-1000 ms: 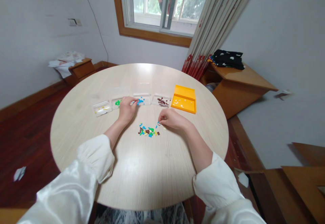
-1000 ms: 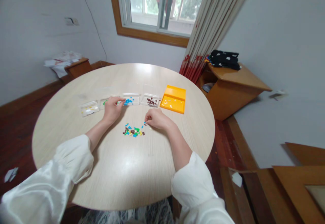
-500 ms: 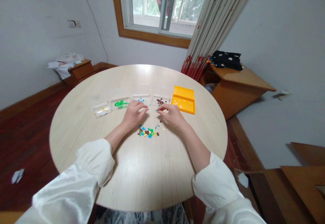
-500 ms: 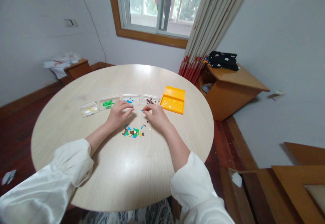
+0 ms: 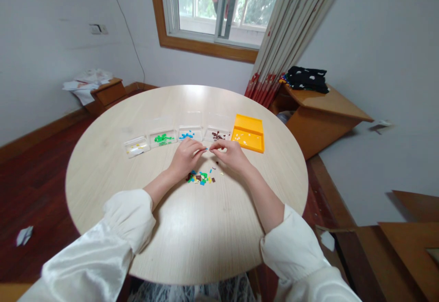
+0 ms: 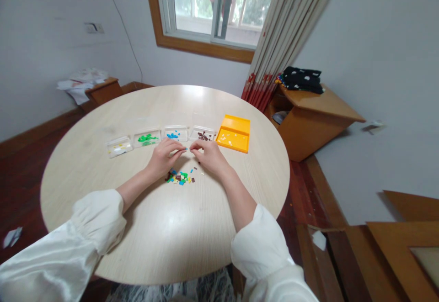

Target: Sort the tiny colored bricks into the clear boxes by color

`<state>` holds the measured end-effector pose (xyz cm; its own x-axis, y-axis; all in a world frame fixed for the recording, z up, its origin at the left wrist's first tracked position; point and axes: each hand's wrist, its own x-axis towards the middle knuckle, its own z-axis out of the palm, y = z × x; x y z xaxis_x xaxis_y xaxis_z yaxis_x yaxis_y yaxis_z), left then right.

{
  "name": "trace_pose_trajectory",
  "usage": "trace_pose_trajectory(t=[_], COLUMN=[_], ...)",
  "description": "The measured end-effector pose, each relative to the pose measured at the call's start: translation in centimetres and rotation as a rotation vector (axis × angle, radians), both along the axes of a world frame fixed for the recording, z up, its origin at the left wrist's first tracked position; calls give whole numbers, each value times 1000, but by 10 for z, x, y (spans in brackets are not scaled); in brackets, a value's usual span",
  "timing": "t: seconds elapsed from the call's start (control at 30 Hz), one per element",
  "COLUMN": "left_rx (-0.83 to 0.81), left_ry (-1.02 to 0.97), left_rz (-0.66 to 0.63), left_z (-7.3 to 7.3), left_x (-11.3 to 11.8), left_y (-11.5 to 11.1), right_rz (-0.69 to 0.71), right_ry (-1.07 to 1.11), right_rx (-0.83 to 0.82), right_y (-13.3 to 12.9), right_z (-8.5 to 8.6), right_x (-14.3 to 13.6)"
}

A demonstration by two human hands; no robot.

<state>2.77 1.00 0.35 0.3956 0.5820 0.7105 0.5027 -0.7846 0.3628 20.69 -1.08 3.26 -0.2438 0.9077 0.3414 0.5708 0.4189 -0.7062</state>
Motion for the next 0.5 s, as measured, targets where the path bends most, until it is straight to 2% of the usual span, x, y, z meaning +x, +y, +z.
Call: trace_pose_trajectory(t=[0.23, 0.5], left_rx=[-1, -49], left_ry=[-49, -96], left_rz=[82, 338], left_z=[3, -13], left_x=[-5, -22], left_y=[4, 37], right_rz=[-20, 96], right_ry=[-232, -298], right_rx=[-126, -329], right_y=[4, 2], right_z=[2, 4], right_x=[18, 25])
